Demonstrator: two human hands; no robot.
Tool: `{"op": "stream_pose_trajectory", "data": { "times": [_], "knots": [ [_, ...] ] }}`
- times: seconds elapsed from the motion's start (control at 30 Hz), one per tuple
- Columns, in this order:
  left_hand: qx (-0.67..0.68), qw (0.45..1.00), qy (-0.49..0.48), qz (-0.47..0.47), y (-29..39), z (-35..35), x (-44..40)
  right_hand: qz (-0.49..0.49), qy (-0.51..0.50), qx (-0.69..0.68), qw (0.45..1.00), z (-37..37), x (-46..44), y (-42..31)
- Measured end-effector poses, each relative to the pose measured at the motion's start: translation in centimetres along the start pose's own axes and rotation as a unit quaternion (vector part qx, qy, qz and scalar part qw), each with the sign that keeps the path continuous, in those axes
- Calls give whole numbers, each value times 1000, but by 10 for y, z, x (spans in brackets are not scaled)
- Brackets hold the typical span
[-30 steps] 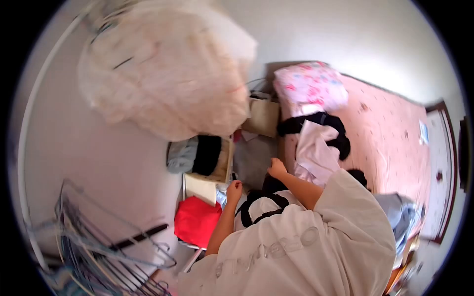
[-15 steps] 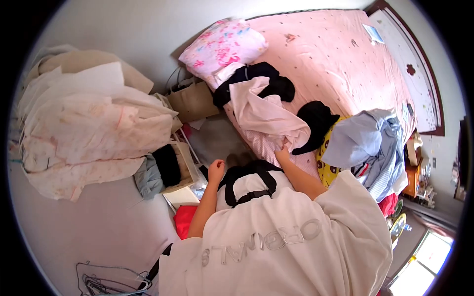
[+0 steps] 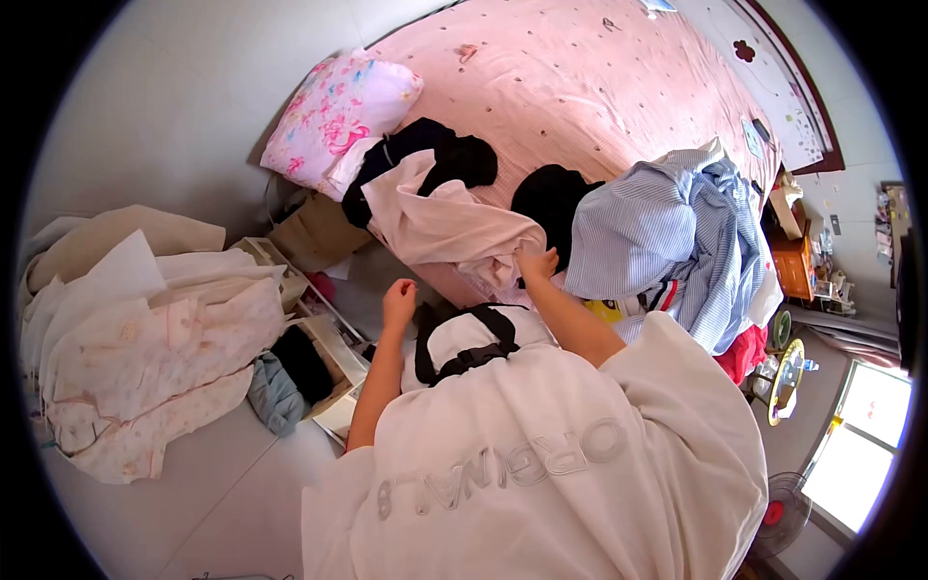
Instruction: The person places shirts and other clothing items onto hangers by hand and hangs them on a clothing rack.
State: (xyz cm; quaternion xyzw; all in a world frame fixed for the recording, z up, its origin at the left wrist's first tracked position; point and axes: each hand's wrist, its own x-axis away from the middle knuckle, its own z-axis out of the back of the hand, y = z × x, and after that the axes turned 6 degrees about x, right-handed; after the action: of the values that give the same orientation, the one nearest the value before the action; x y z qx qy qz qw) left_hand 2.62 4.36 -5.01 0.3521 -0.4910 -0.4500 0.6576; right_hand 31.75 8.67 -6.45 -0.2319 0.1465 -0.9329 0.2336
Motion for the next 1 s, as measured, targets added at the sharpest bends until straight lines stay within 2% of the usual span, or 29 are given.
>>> {"op": "stream_pose_trajectory", "data": {
  "times": [0.1,0.17,0.27,0.37,0.4,0.5,0.53,0.63,0.67,0.73,0.77,0.83,0.9,1.0],
  "knots": [
    [4,999,-42,6,4,-11,11,-77,-24,-71,994,2,-21,0],
    [-17,998,-60,19,-1,-3,21,-70,-38,-96,992,5,-28,-4],
    [-35,998,1,52,-32,14,36,-37,-12,-157,987,-3,-48,-6],
    [-10,995,16,93,-52,25,54,-121,2,-183,976,-1,-66,-13],
    [-40,994,23,103,-58,25,60,-124,25,-130,983,-14,-79,-6],
    [3,991,10,130,-64,23,70,-137,-114,-139,974,-13,-94,-1],
    [13,992,14,123,-65,21,71,-128,-79,-184,971,-51,-120,16],
    [-4,993,9,119,-57,13,61,-102,-232,-188,949,-52,-137,-3],
    [5,994,10,110,-49,9,59,-15,-44,-77,996,-3,-89,-50],
    [20,996,14,90,-18,4,50,152,102,-124,975,14,-68,-88],
    [18,997,3,79,-5,2,46,223,81,-195,952,24,-63,-107],
    [11,998,-21,54,18,1,39,337,170,-268,887,63,-28,-157],
    [11,999,-16,27,39,2,34,365,129,-376,842,101,2,-196],
    [48,997,5,-57,109,7,25,494,158,-374,769,160,64,-227]
  ]
}}
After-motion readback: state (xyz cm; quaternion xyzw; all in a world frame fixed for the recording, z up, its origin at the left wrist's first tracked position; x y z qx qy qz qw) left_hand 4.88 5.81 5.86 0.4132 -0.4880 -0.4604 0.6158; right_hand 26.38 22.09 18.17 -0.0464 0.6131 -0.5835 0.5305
